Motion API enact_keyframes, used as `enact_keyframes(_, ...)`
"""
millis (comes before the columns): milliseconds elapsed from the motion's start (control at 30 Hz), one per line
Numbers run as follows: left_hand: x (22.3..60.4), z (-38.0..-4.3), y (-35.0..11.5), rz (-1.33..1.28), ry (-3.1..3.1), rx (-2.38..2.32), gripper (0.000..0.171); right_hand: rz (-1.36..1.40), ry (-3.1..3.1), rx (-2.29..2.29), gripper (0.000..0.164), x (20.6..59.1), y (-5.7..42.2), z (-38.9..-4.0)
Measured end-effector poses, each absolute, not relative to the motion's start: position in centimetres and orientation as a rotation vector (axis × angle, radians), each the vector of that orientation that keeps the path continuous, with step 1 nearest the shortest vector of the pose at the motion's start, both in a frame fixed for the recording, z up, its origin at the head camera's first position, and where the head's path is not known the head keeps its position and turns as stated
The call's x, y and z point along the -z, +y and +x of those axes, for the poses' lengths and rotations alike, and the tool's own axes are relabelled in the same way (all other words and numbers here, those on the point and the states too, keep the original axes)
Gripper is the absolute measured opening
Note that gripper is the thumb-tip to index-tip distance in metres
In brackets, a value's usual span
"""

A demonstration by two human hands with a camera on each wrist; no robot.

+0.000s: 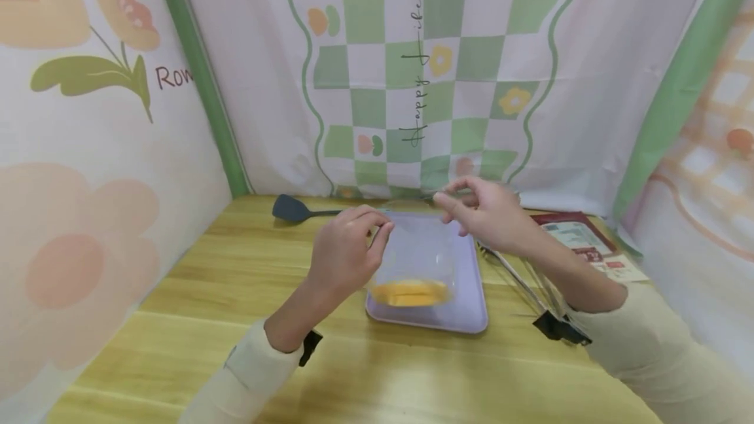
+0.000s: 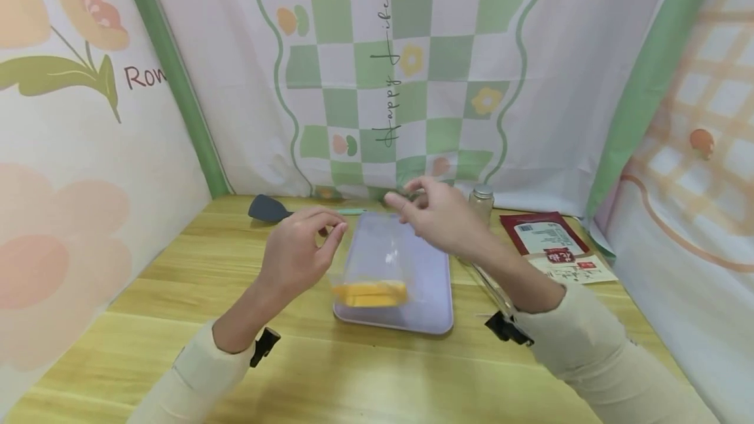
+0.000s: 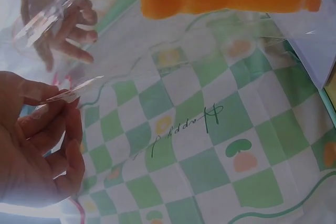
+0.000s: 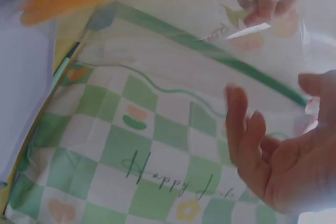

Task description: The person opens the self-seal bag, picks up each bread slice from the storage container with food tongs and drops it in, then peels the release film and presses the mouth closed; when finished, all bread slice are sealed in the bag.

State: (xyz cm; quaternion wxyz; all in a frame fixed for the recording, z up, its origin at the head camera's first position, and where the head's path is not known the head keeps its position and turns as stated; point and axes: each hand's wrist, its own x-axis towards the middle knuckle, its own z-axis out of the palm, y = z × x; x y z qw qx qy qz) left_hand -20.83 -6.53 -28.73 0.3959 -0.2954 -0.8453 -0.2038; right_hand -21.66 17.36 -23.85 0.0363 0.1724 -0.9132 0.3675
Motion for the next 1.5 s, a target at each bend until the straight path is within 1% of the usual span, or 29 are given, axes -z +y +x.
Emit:
enact_keyframes(100,28.7,-20.9,-6.7,-0.724,-2.151,0.553,0.009,0.472,-2.863,-0.853,0.092,25.0,16.6,-19.7)
enact_keyframes(133,28.7,-20.9,-6.7,-0.722,-2.152,0.557,0.009,0.467,-2.854,-0.784,0.096,25.6,16.3,-18.9)
enact_keyframes(167,28.7,-20.9,-6.7,-0.724,-2.156,0.558,0.009,0.467,-2.826,-0.726,0.096,26.1,16.0,-18.1)
enact_keyframes(200,28.7,-20.9,-6.7,-0.729,-2.158,0.56,0.008,0.494,-2.771,-0.682,0.093,26.5,15.8,-17.3)
enact_keyframes(233,28.7,-21.0,-6.7,-0.733,-2.161,0.562,0.007,0.558,-2.675,-0.664,0.085,27.1,15.6,-16.5)
enact_keyframes(333,28.5,-21.0,-6.7,-0.748,-2.172,0.567,0.005,0.875,-2.319,-0.585,0.051,28.7,14.8,-14.5)
enact_keyframes(367,28.5,-21.0,-6.7,-0.757,-2.175,0.572,0.004,0.98,-2.215,-0.534,0.043,29.3,14.4,-13.9)
enact_keyframes(433,28.4,-21.1,-6.8,-0.776,-2.184,0.575,0.003,1.192,-2.063,-0.434,0.033,30.7,13.4,-12.8)
enact_keyframes(500,28.2,-21.1,-6.9,-0.801,-2.189,0.57,0.007,1.299,-1.99,-0.327,0.033,32.1,12.2,-11.8)
enact_keyframes(567,28.1,-21.1,-7.0,-0.823,-2.194,0.559,0.012,1.279,-1.986,-0.198,0.035,33.4,11.2,-11.1)
enact_keyframes(633,28.0,-21.2,-7.0,-0.841,-2.197,0.547,0.016,1.203,-2.024,-0.085,0.039,34.3,10.8,-10.8)
enact_keyframes(700,28.0,-21.2,-7.1,-0.858,-2.204,0.543,0.017,1.103,-2.093,0.006,0.043,35.0,10.9,-10.6)
enact_keyframes(733,28.1,-21.2,-7.2,-0.869,-2.208,0.544,0.018,1.05,-2.112,0.039,0.043,35.2,11.0,-10.6)
enact_keyframes(800,28.2,-21.3,-7.4,-0.902,-2.211,0.553,0.019,0.969,-2.12,0.08,0.035,35.7,11.5,-10.7)
enact_keyframes(833,28.2,-21.4,-7.5,-0.924,-2.21,0.559,0.019,0.944,-2.105,0.091,0.036,35.8,11.8,-10.8)
enact_keyframes(867,28.2,-21.5,-7.7,-0.948,-2.208,0.563,0.02,0.929,-2.081,0.089,0.04,35.8,12.0,-11.0)
enact_keyframes(900,28.2,-21.5,-7.9,-0.97,-2.204,0.568,0.02,0.918,-2.046,0.083,0.044,35.8,12.3,-11.2)
enact_keyframes(1000,28.1,-21.8,-8.7,-1.035,-2.183,0.58,0.022,0.938,-2.004,0.033,0.039,35.0,13.2,-12.2)
enact_keyframes(1167,28.3,-22.7,-10.3,-1.155,-2.15,0.626,0.015,0.975,-2.003,-0.128,0.047,32.9,14.9,-14.3)
enact_keyframes(1267,28.7,-23.2,-11.6,-1.251,-2.114,0.74,0.011,0.957,-2.007,-0.205,0.049,31.9,16.1,-15.2)
enact_keyframes(1400,29.9,-23.2,-13.4,-1.335,-2.03,0.954,0.018,0.956,-1.997,-0.283,0.045,31.0,17.1,-16.2)
enact_keyframes(1500,31.4,-22.9,-13.8,-1.37,-1.985,1.0,0.032,0.967,-1.991,-0.301,0.042,30.7,17.8,-16.7)
